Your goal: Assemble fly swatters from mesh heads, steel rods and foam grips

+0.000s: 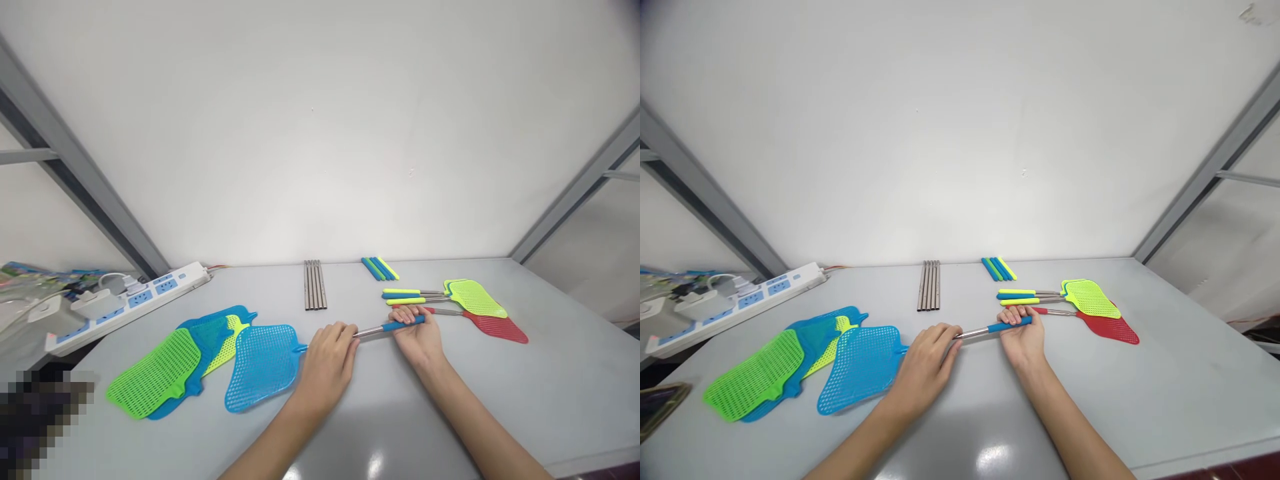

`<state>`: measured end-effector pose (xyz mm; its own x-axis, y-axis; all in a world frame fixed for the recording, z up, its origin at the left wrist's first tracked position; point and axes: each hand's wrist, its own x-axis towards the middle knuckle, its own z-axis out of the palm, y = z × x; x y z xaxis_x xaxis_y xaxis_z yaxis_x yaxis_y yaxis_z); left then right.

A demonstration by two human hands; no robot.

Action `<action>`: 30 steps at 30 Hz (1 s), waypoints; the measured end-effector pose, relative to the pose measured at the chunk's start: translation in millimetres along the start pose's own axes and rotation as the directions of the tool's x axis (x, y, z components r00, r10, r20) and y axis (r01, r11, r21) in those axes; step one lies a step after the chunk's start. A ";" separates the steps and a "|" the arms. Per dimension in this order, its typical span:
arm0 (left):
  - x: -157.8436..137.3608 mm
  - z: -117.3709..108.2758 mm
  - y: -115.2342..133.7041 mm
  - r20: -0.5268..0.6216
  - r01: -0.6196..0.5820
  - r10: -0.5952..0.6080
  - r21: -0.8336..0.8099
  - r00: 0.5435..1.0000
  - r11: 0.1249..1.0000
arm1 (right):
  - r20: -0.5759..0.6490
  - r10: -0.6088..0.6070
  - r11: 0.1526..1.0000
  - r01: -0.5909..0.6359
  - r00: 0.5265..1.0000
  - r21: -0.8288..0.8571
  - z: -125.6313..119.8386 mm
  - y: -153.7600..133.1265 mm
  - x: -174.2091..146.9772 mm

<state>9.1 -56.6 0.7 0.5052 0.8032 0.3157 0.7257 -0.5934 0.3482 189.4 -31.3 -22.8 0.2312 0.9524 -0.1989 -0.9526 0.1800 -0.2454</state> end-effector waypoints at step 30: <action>11.1 -0.7 -41.9 -0.305 0.423 -0.375 0.111 0.876 0.899 | -0.183 -0.087 0.995 0.075 0.979 -0.068 -3.6 -25.3 10.8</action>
<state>-16.1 -22.8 -9.8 0.0282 0.9095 0.4148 0.9181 -0.1876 0.3490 216.7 -26.4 -22.1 0.3450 0.8722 -0.3467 -0.9168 0.2340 -0.3236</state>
